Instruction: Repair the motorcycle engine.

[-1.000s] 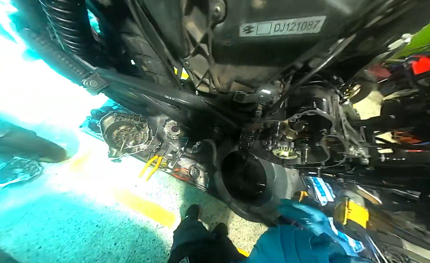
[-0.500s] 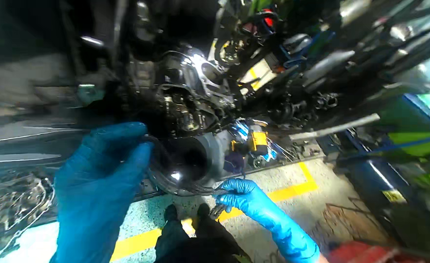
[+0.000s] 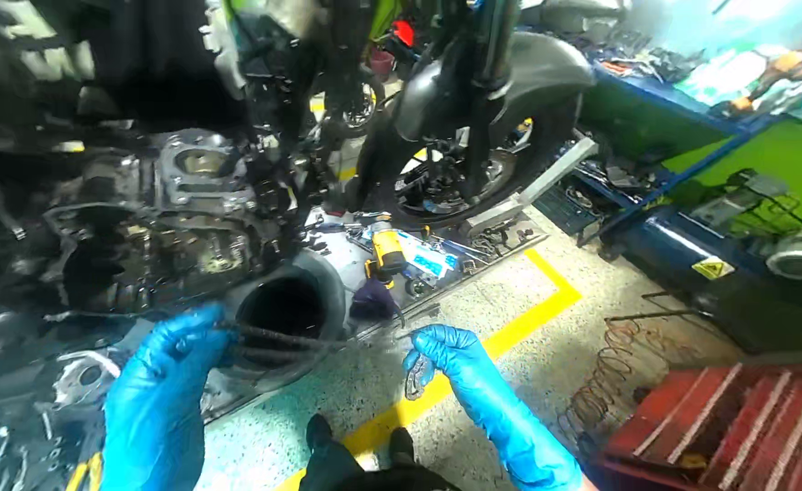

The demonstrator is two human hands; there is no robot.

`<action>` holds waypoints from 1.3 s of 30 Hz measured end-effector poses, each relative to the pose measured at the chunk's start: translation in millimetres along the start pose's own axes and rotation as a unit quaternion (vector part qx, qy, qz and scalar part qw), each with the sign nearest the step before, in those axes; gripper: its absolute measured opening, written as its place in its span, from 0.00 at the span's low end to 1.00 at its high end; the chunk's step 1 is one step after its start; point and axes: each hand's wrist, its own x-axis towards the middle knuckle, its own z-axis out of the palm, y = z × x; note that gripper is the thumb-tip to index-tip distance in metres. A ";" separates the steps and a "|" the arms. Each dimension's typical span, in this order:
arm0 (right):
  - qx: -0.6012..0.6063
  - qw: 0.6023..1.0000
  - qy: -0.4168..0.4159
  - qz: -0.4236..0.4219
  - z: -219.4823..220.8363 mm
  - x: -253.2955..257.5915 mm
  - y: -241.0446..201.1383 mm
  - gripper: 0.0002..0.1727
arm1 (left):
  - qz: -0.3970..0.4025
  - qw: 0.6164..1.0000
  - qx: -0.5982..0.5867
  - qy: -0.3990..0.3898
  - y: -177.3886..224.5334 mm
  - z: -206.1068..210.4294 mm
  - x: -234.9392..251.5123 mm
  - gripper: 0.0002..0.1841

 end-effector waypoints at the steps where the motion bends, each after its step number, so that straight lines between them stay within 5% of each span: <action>1: 0.009 1.000 0.016 0.002 -11.5 -4.2 -2.0 0.13 | -0.012 1.000 -0.012 -0.008 -1.7 12.5 -4.8 0.12; 7: -0.042 0.997 0.057 0.039 -70.1 -25.9 12.9 0.15 | -0.096 0.994 0.009 0.052 -3.1 76.9 -59.0 0.11; 14: 0.032 0.984 0.110 0.139 -90.1 -42.9 65.1 0.15 | -0.283 0.956 0.074 0.004 -50.6 85.3 -125.3 0.12; 19: 0.062 0.963 0.165 0.203 -73.6 -64.7 91.2 0.14 | -0.379 0.921 -0.013 -0.085 -85.8 119.0 -166.6 0.13; 28: 0.029 0.990 0.090 0.101 -82.0 -95.4 132.0 0.20 | -0.296 0.919 0.051 -0.256 -119.4 202.7 -147.3 0.18; 33: 0.044 0.981 0.154 0.107 -107.1 -73.7 116.5 0.12 | -0.238 0.892 0.137 -0.360 -113.6 247.5 -123.9 0.16; 39: 0.118 0.957 0.227 0.138 -176.6 -18.9 113.8 0.06 | -0.147 0.915 0.184 -0.327 -118.5 319.6 -95.7 0.24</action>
